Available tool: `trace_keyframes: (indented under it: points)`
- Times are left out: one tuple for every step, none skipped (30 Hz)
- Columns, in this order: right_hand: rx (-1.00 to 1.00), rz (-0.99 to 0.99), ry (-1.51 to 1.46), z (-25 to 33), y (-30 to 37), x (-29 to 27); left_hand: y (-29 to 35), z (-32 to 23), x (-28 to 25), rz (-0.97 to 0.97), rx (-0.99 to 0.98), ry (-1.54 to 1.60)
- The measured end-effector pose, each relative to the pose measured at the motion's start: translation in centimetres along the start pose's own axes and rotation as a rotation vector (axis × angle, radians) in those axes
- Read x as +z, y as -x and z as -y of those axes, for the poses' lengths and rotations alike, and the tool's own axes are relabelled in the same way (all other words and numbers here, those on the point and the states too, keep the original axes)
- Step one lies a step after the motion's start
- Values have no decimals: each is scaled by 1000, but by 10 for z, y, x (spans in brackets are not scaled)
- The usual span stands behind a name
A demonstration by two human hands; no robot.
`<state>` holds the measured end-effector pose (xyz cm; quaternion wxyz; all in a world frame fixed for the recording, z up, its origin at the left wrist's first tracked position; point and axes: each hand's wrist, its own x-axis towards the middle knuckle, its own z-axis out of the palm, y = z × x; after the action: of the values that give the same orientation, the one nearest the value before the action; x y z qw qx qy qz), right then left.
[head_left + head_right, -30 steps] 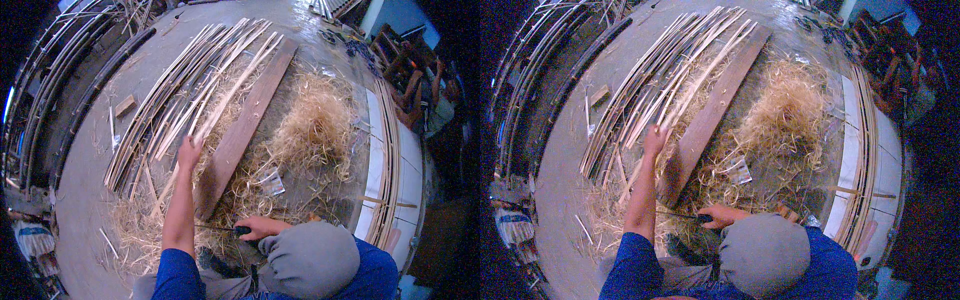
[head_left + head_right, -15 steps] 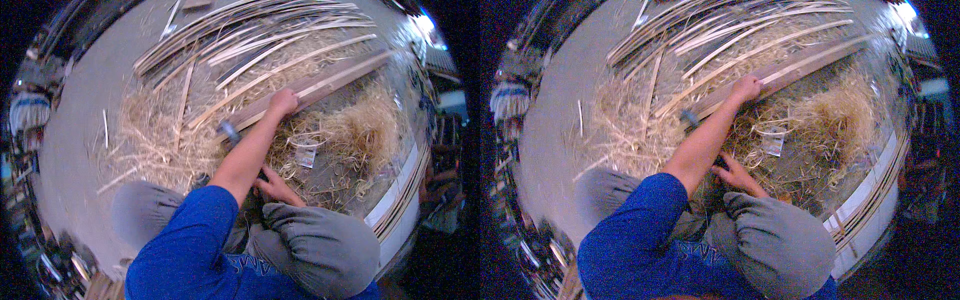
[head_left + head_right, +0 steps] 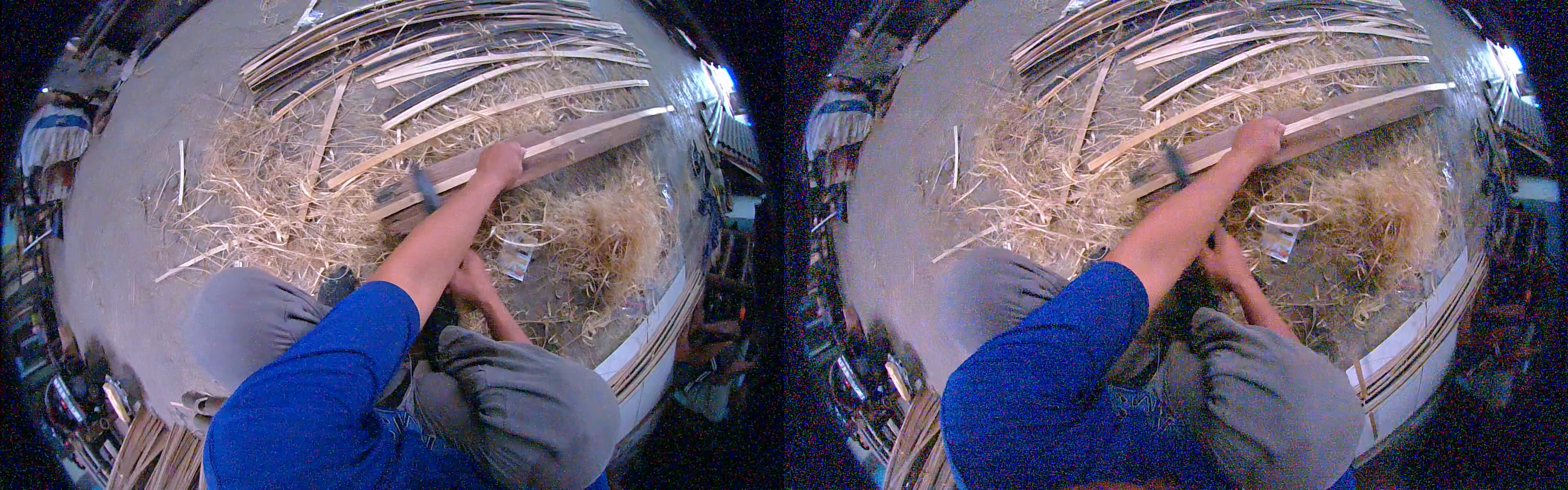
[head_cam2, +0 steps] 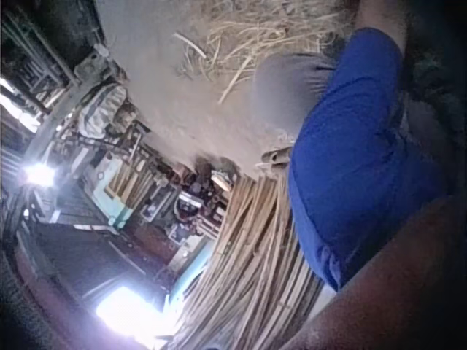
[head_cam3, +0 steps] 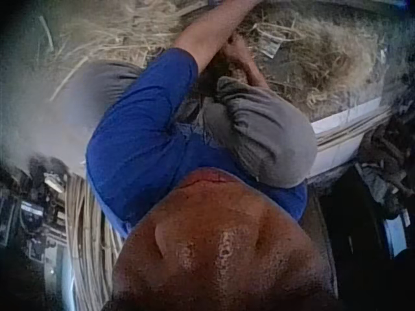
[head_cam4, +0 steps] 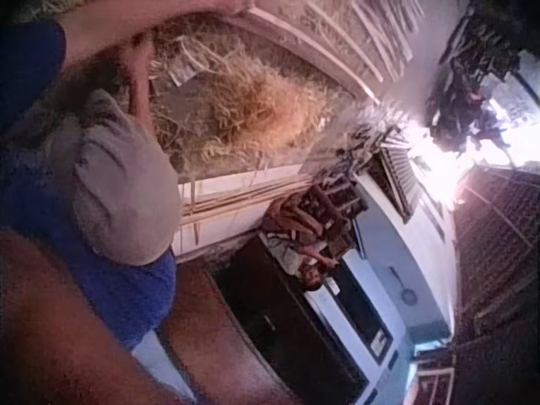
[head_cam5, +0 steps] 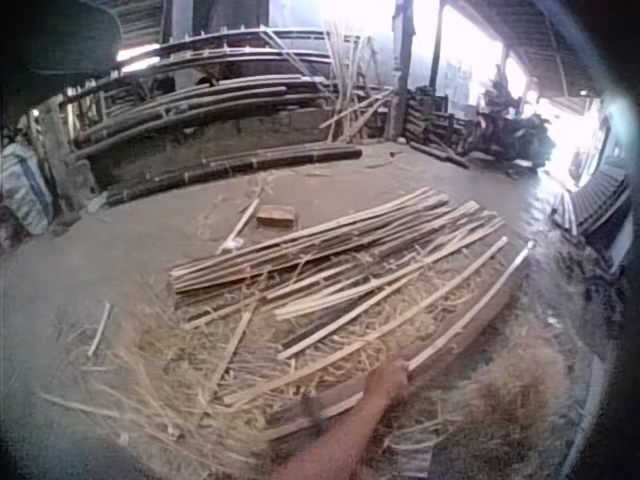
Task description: The person sits on the ground and uses a knife to split long bamboo strips into thinner pieces. They repeatedly position the bamboo on a wooden board, strike it with the knife, and separate the resulting strips.
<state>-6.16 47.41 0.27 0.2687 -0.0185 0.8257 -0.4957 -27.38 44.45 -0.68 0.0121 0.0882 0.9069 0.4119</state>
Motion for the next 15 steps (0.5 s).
trace_keyframes:
  points:
    - [136,-53,-202,16,-1,-11,0,0,-3,16,-8,-15]
    - [283,-119,-400,26,5,-23,1,-11,-2,41,-10,-17]
    - [185,-68,-214,21,9,-15,2,-20,-1,65,-13,-19]
    - [68,-37,-16,23,16,-9,0,-25,0,72,3,-22]
    - [-84,62,167,-1,17,8,-2,-21,0,85,18,-42]
    - [-235,161,350,-26,18,17,-3,-20,1,98,33,-62]
    - [-75,196,247,-9,10,3,-2,-8,-2,101,-21,-55]
    - [-27,92,115,-17,2,5,-2,-13,-2,111,-54,-38]
    - [29,-20,-9,-29,0,8,-2,-23,0,125,-80,-6]
    - [83,-134,-133,-41,-1,8,-5,-30,-1,143,-21,-51]
    - [19,-30,5,-39,1,8,-6,-23,0,148,12,-102]
    - [-46,74,143,-36,4,7,-5,-18,2,154,45,-153]
    - [-116,167,264,-26,4,11,-3,-13,4,132,28,-130]
    - [-186,259,386,-16,5,12,0,-10,8,108,11,-108]
    - [-103,155,-14,20,8,3,-1,5,2,59,-25,-93]
